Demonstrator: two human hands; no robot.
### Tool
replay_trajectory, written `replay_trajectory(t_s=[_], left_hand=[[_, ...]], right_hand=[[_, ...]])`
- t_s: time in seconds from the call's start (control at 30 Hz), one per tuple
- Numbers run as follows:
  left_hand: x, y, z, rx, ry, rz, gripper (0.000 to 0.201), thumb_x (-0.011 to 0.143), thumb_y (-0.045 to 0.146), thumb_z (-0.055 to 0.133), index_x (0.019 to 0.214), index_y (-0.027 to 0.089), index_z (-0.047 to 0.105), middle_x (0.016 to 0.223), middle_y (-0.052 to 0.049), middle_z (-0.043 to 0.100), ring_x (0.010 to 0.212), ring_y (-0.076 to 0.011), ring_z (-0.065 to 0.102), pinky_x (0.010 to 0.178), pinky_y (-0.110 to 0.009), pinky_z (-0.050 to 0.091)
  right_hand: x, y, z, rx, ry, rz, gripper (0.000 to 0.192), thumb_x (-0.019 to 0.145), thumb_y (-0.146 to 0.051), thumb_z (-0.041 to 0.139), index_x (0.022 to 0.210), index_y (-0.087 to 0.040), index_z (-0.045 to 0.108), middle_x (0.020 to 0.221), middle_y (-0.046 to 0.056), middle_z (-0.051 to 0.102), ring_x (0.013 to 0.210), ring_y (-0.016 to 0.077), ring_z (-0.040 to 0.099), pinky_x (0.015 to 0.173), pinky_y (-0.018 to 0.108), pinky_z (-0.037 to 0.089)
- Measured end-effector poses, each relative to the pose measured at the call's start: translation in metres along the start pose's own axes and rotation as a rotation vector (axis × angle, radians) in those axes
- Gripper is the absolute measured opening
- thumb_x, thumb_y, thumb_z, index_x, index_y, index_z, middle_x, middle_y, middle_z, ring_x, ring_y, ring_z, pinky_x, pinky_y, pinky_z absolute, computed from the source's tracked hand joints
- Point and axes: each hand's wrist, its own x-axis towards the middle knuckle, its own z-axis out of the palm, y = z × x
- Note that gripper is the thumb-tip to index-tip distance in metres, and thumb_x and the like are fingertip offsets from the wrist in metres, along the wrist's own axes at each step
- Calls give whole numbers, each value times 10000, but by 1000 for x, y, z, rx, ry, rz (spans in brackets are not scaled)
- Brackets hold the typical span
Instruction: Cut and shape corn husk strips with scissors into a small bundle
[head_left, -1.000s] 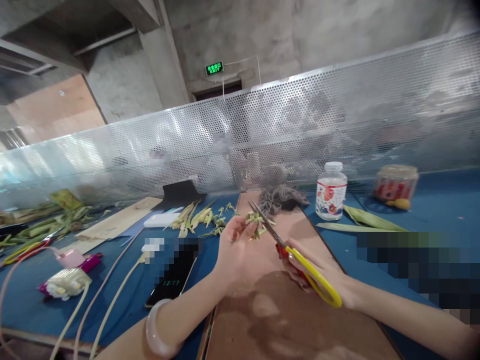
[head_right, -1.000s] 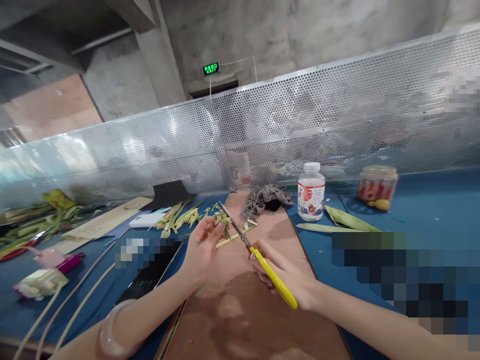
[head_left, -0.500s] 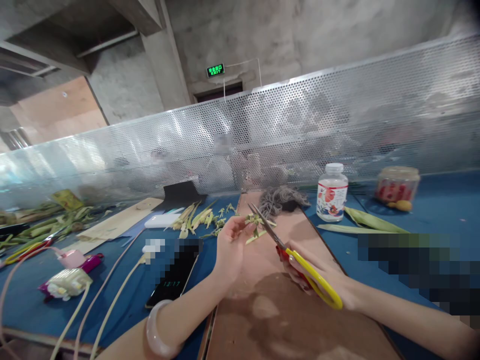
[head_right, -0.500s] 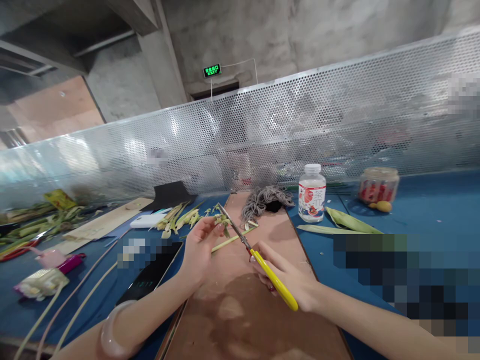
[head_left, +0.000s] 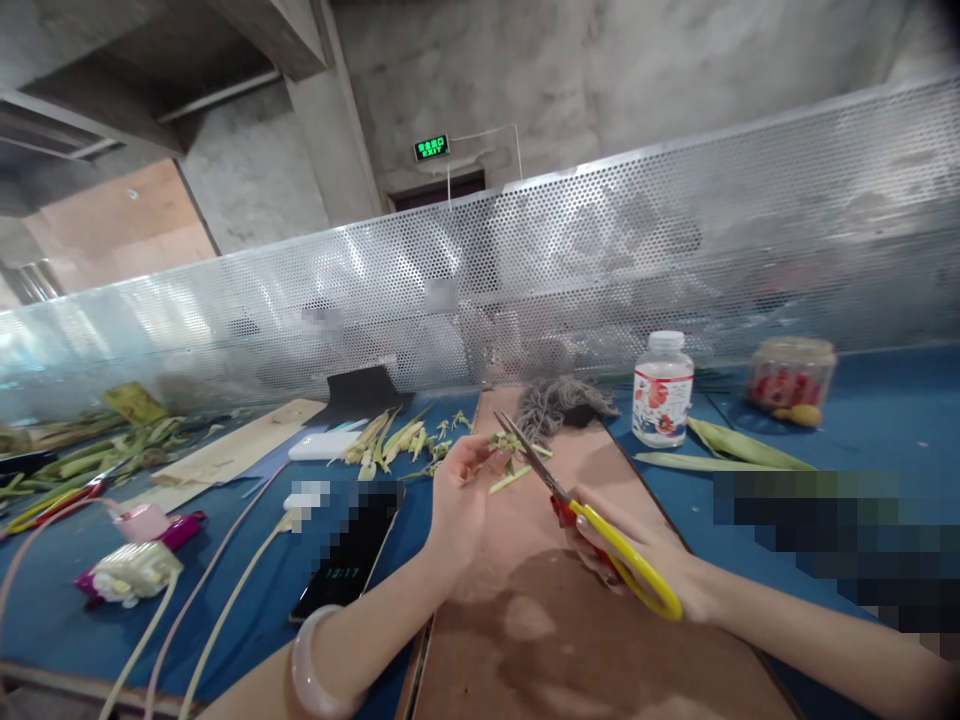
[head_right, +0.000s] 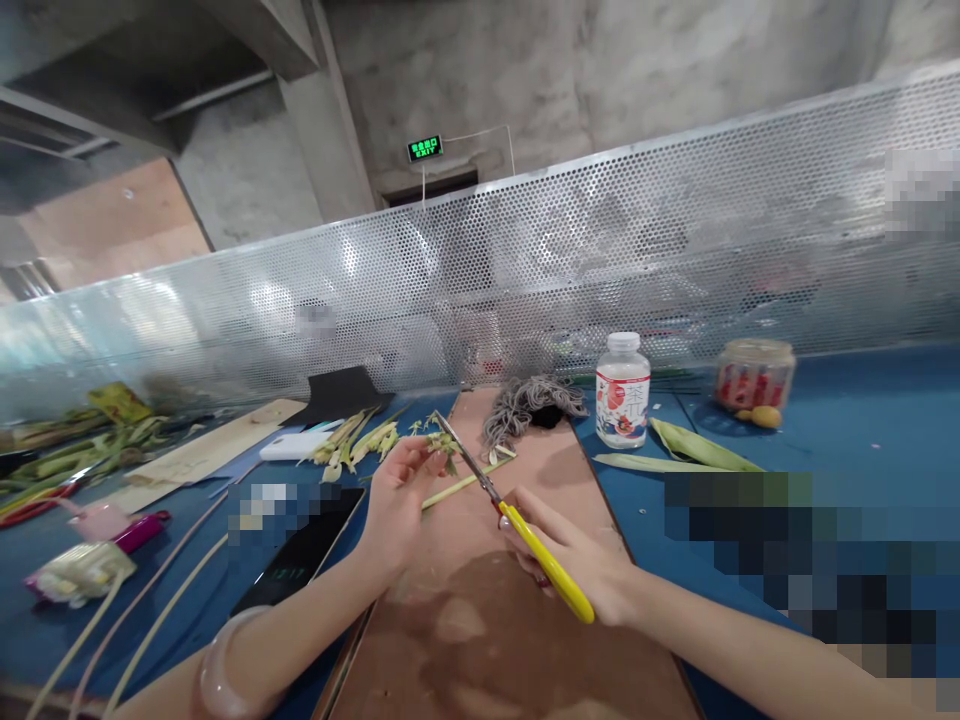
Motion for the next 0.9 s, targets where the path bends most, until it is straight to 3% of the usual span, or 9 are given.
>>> replay_trajectory(t_s=[0.33,0.47,0.7,0.9], left_hand=[[1,0,1,13,32,5,161,732,293,703,852,193,664,798,-20,692,743,-140,626,741,-278,484],[1,1,0,55,33,55,172,737,298,697,873,197,667,834,-32,692,773,-154,629,731,-283,491],[3,4,-2,219,39,230,138,769,301,664,874,212,681,929,-55,686,880,-191,612,837,-317,446],[5,2,-5,247,64,250,133,758,294,676,863,214,695,916,-54,691,865,-187,604,829,-308,433]], right_hand=[[2,2,0,6,18,28,373,735,-551,650,905,-248,515,635,-50,388,518,71,312,449,179,198],[2,-2,3,-19,30,35,463,671,-598,681,892,-243,482,629,-57,388,505,66,309,427,173,198],[2,3,2,-22,37,52,455,720,-597,640,959,-250,468,621,-64,407,471,46,317,418,162,190],[2,1,3,-30,34,42,437,709,-582,657,928,-251,473,587,-69,399,461,51,320,408,163,193]])
